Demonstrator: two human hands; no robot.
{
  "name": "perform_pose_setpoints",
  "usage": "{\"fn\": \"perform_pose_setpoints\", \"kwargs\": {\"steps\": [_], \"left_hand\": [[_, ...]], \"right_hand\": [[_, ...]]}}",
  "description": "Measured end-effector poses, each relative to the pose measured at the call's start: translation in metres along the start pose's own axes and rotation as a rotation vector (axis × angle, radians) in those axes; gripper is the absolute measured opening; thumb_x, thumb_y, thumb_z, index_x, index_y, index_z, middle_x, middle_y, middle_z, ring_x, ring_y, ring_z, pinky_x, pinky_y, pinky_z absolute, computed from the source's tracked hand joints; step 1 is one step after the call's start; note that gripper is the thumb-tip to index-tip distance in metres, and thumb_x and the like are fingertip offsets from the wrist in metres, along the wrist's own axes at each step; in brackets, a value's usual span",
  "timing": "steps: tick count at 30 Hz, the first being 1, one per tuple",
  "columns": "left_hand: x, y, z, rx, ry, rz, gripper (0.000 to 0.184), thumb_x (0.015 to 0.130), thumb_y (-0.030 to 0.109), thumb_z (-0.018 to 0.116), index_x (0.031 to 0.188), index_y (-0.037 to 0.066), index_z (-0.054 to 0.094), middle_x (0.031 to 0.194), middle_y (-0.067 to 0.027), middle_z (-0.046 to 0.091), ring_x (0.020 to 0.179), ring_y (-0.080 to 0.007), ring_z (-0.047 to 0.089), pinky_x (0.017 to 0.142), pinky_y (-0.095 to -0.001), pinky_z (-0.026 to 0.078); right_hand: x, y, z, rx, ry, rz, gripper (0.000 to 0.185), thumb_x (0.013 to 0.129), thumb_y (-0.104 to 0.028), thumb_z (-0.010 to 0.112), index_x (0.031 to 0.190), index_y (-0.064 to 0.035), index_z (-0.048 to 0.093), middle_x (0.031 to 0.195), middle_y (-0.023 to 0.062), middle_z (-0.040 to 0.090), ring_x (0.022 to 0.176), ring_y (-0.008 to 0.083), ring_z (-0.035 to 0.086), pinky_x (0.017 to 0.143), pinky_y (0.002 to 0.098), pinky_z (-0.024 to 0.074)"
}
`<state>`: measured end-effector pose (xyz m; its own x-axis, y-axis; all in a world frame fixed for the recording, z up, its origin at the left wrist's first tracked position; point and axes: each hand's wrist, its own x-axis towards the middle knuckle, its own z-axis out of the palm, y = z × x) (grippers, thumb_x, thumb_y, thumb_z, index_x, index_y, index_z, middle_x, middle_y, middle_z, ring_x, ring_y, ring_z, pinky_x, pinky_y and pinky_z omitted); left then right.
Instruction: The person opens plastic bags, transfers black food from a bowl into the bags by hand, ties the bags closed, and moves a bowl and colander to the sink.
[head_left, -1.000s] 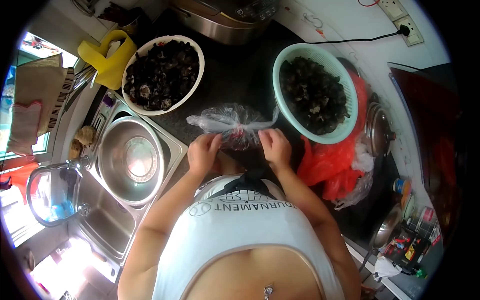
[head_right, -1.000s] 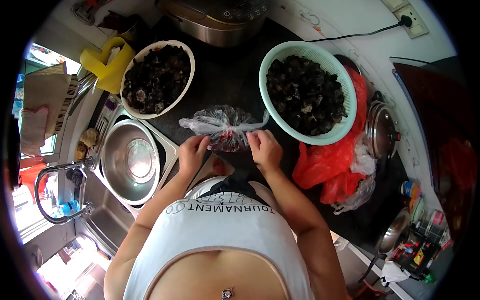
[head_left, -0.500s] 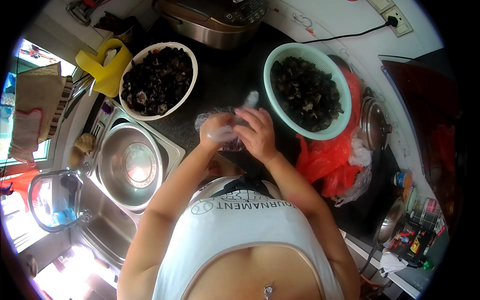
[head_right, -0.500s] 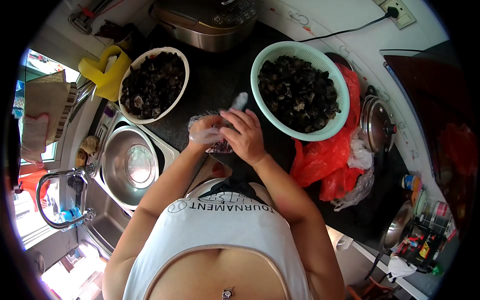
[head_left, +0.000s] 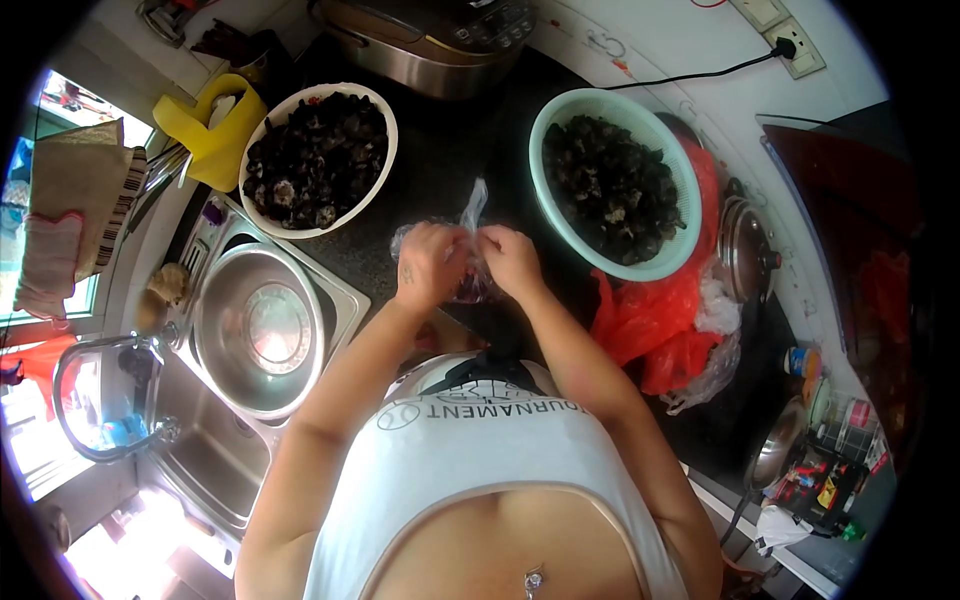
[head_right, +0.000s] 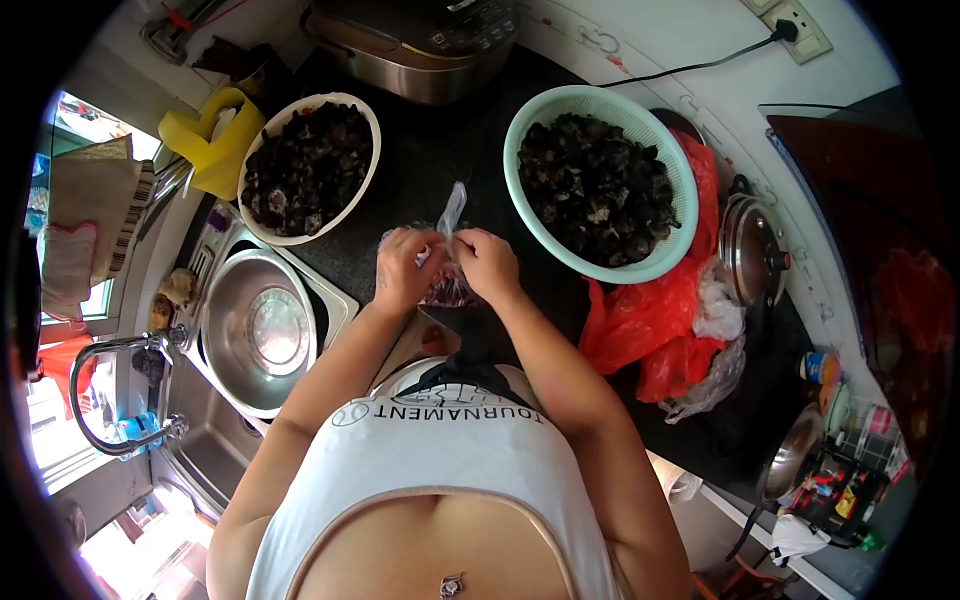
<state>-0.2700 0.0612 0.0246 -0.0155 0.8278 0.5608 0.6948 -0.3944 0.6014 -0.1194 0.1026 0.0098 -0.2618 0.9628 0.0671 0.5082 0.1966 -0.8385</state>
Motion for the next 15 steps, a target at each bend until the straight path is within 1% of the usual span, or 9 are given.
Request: {"fn": "perform_pose_setpoints", "kwargs": {"steps": [2,5,8,11,14,15], "left_hand": [[0.002,-0.007,-0.003,-0.015,-0.035,-0.049,0.018,0.066,0.003,0.072,0.084,0.005,0.067,0.077,-0.0084,0.064,0.072,-0.0287,0.059,0.067,-0.0376,0.047],[0.004,-0.008,-0.004,-0.133,-0.138,-0.193,0.019,0.068,0.005,0.072,0.087,0.005,0.069,0.077,-0.0080,0.064,0.073,-0.0283,0.060,0.068,-0.0383,0.047],[0.012,-0.012,-0.010,-0.073,-0.268,-0.059,0.017,0.071,0.008,0.071,0.088,0.006,0.070,0.077,-0.0087,0.065,0.076,-0.0285,0.060,0.068,-0.0384,0.047],[0.014,-0.014,-0.011,-0.064,-0.340,-0.125,0.013,0.075,0.011,0.069,0.086,0.005,0.070,0.080,-0.0088,0.064,0.079,-0.0287,0.059,0.069,-0.0385,0.046],[0.008,-0.020,-0.004,-0.046,-0.341,-0.204,0.010,0.078,0.012,0.067,0.084,0.004,0.069,0.086,-0.0094,0.062,0.084,-0.0296,0.057,0.073,-0.0397,0.046],[0.005,-0.024,0.000,-0.064,-0.334,-0.221,0.010,0.078,0.012,0.067,0.083,0.004,0.069,0.087,-0.0092,0.061,0.086,-0.0298,0.056,0.074,-0.0400,0.045]], "right_hand": [[0.002,0.016,-0.004,0.258,-0.170,-0.035,0.019,0.083,-0.017,0.063,0.089,-0.0006,0.068,0.087,0.0136,0.063,0.083,0.0284,0.064,0.071,0.0360,0.0488],[0.001,0.004,-0.018,0.179,-0.260,-0.063,0.022,0.085,-0.018,0.059,0.088,0.0025,0.067,0.095,0.0140,0.060,0.085,0.0248,0.061,0.076,0.0333,0.0466],[0.005,0.023,-0.011,0.576,-0.311,0.136,0.019,0.084,-0.015,0.061,0.086,0.0019,0.067,0.092,0.0126,0.059,0.079,0.0237,0.060,0.074,0.0316,0.0463],[0.005,0.021,-0.010,0.589,-0.351,0.212,0.015,0.080,-0.014,0.066,0.085,0.0003,0.067,0.091,0.0110,0.058,0.080,0.0225,0.059,0.071,0.0312,0.0466],[-0.002,0.001,-0.016,0.154,-0.262,0.014,0.017,0.077,-0.014,0.071,0.086,-0.0011,0.066,0.090,0.0090,0.058,0.082,0.0216,0.059,0.070,0.0318,0.0472],[-0.006,-0.007,-0.017,0.174,-0.194,-0.021,0.018,0.077,-0.015,0.072,0.086,-0.0012,0.066,0.090,0.0086,0.058,0.082,0.0214,0.059,0.070,0.0319,0.0474]]}}
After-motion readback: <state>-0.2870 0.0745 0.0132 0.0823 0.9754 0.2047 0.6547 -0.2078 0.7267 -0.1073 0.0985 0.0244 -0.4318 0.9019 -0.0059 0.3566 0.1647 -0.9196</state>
